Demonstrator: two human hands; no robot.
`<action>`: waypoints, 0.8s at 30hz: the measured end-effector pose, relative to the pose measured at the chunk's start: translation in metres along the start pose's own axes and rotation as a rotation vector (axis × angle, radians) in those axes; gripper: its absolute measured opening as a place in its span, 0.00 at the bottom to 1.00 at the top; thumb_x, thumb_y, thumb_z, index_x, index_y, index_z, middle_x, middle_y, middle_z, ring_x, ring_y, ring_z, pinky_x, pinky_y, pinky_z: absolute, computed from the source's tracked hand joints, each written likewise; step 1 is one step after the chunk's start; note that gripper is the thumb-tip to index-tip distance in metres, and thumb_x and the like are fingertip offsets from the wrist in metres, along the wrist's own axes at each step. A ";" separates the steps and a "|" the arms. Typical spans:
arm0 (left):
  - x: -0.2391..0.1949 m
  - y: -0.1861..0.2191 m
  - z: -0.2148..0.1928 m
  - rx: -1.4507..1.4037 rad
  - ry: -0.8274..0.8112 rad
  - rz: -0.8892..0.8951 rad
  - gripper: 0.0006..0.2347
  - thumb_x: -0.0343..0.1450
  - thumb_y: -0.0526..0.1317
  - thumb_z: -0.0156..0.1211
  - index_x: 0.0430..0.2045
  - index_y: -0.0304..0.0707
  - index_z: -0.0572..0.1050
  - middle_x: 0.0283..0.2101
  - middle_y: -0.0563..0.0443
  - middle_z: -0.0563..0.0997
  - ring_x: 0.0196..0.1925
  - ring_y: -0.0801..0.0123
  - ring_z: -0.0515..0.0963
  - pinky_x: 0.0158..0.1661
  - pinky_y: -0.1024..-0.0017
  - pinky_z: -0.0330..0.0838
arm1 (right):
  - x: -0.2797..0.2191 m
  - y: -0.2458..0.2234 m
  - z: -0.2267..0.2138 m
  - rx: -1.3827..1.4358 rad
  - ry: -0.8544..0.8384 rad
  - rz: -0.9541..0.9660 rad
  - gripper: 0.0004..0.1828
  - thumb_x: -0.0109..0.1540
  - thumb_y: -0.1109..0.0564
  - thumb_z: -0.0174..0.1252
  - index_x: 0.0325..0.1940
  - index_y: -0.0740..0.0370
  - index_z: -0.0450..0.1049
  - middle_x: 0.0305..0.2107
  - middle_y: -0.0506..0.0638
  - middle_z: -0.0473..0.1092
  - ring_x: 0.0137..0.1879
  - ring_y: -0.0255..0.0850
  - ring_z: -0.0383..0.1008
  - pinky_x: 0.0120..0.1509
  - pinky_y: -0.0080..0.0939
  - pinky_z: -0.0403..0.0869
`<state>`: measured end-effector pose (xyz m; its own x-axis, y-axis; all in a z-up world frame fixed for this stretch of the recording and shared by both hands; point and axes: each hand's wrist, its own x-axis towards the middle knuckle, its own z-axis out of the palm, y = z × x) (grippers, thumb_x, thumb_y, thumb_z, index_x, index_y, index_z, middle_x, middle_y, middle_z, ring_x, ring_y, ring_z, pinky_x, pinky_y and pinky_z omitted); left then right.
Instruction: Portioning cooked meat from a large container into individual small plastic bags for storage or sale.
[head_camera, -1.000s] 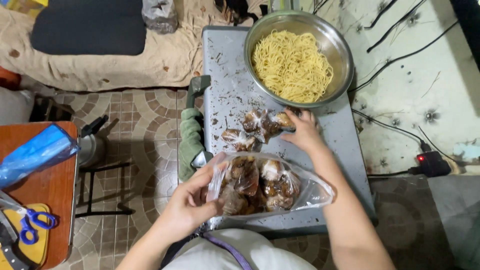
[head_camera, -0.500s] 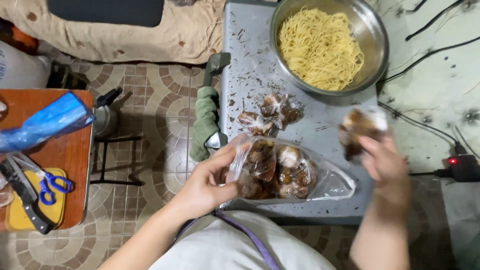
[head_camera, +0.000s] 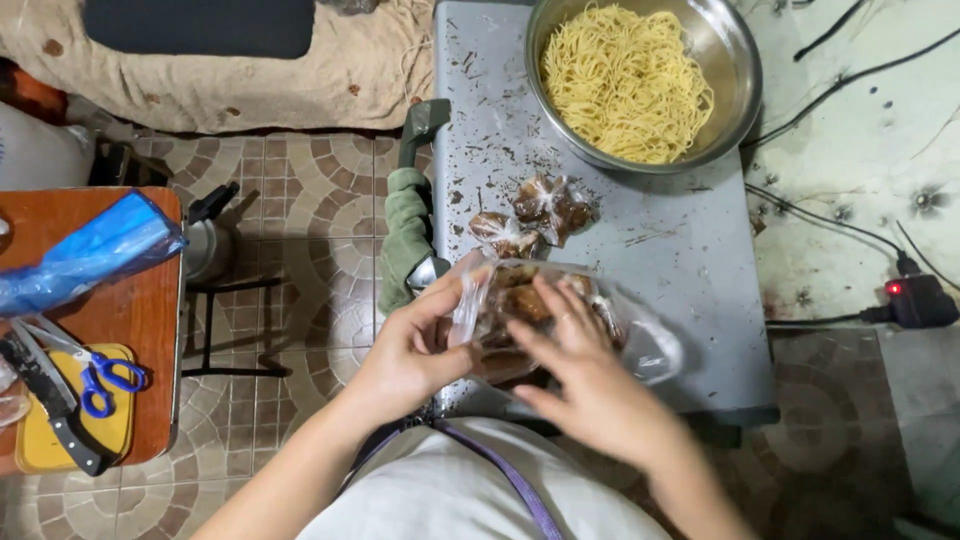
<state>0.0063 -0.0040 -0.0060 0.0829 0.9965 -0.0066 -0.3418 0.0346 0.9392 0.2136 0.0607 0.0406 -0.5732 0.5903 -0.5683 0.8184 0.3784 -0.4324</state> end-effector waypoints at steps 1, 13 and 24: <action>0.000 0.001 0.001 -0.036 -0.007 -0.005 0.31 0.65 0.19 0.57 0.66 0.37 0.63 0.79 0.38 0.42 0.33 0.81 0.76 0.30 0.81 0.71 | -0.005 0.009 -0.014 0.102 0.030 -0.128 0.40 0.63 0.46 0.58 0.77 0.40 0.50 0.78 0.47 0.23 0.81 0.50 0.23 0.74 0.67 0.45; 0.002 0.007 0.005 0.043 0.149 -0.011 0.31 0.59 0.21 0.60 0.62 0.29 0.69 0.69 0.33 0.64 0.33 0.68 0.83 0.32 0.70 0.86 | 0.165 0.133 -0.056 0.259 0.318 -0.201 0.45 0.55 0.46 0.71 0.73 0.57 0.62 0.62 0.70 0.64 0.69 0.67 0.63 0.69 0.67 0.64; 0.004 -0.003 0.001 0.060 0.191 -0.022 0.31 0.58 0.22 0.61 0.61 0.31 0.72 0.65 0.38 0.70 0.30 0.70 0.82 0.31 0.69 0.85 | 0.224 0.177 -0.005 0.200 0.373 0.042 0.32 0.53 0.51 0.67 0.61 0.37 0.70 0.55 0.48 0.72 0.64 0.50 0.72 0.66 0.49 0.71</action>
<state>0.0084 -0.0001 -0.0089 -0.0909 0.9921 -0.0867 -0.2848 0.0575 0.9569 0.2300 0.2630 -0.1599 -0.4556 0.8337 -0.3119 0.7959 0.2246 -0.5622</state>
